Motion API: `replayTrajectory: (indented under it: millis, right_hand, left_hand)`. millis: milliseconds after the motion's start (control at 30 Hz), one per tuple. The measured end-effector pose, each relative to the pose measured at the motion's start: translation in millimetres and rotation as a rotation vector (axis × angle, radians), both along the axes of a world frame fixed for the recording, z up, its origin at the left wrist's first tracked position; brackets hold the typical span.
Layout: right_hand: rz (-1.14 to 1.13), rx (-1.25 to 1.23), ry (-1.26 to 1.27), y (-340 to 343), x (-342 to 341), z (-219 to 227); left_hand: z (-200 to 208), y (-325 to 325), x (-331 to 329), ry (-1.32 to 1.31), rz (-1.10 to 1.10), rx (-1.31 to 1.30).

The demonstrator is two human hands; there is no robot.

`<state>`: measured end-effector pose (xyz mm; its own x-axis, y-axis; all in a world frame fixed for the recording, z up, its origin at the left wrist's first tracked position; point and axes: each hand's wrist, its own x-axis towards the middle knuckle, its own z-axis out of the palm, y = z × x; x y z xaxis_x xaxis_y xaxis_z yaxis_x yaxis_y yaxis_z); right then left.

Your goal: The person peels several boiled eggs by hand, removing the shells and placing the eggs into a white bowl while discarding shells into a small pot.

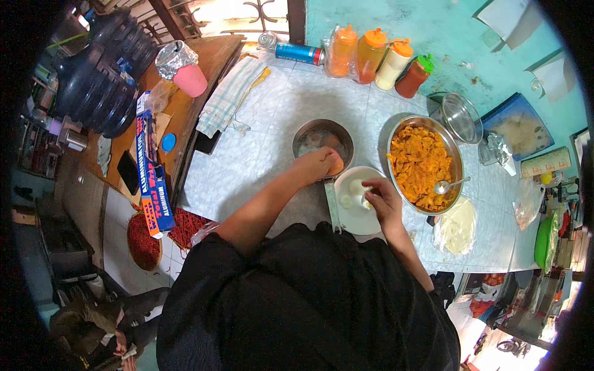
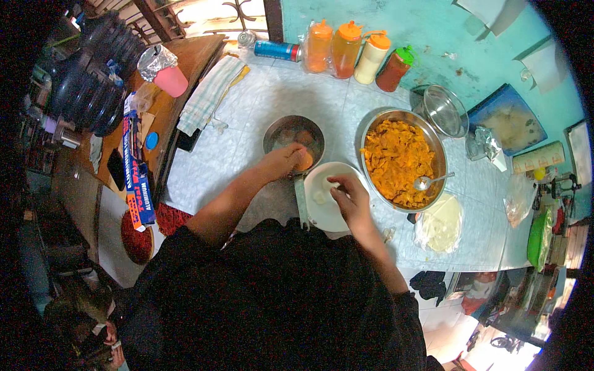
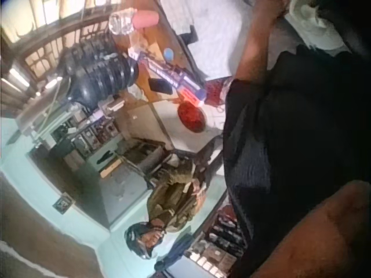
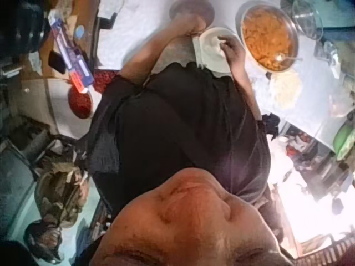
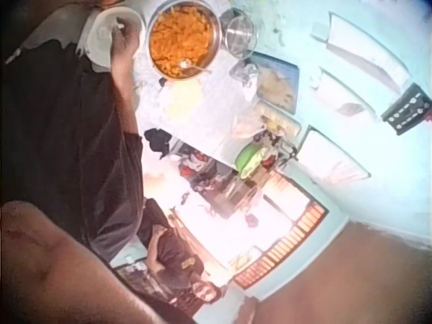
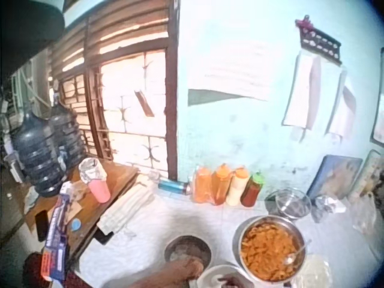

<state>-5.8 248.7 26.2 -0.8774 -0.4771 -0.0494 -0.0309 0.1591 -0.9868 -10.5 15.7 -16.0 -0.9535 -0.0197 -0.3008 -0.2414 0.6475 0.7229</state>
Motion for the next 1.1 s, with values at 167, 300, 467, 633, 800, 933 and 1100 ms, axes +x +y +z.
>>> replayTrajectory:
  millis: [167, 300, 467, 633, 800, 933, 1100]
  right_hand:
    - [0.072, 0.247, 0.644, -46, -34, -4]
    - [0.134, 0.144, 0.621, -74, -40, -9]
    - [0.103, 0.047, 0.610, -89, -54, -31]
    - [0.124, 0.038, 0.575, -97, -55, -31]
    - [0.115, 0.086, 0.596, -100, -57, -31]
    - [0.113, 0.120, 0.604, -104, -61, -39]
    - [0.100, 0.207, 0.692, -106, -66, -47]
  left_hand:
    - [25, 3, -3, -0.134, 0.355, 0.805]
    - [27, -13, -3, -0.210, 0.349, 0.881]
    - [46, -10, 9, -0.005, 0.279, 0.901]
    - [24, -18, 2, -0.028, 0.246, 1.050]
    - [21, -14, -1, -0.037, 0.304, 1.045]
    - [10, -12, -5, 0.056, 0.307, 0.909]
    - [6, -12, -13, 0.028, 0.373, 0.942]
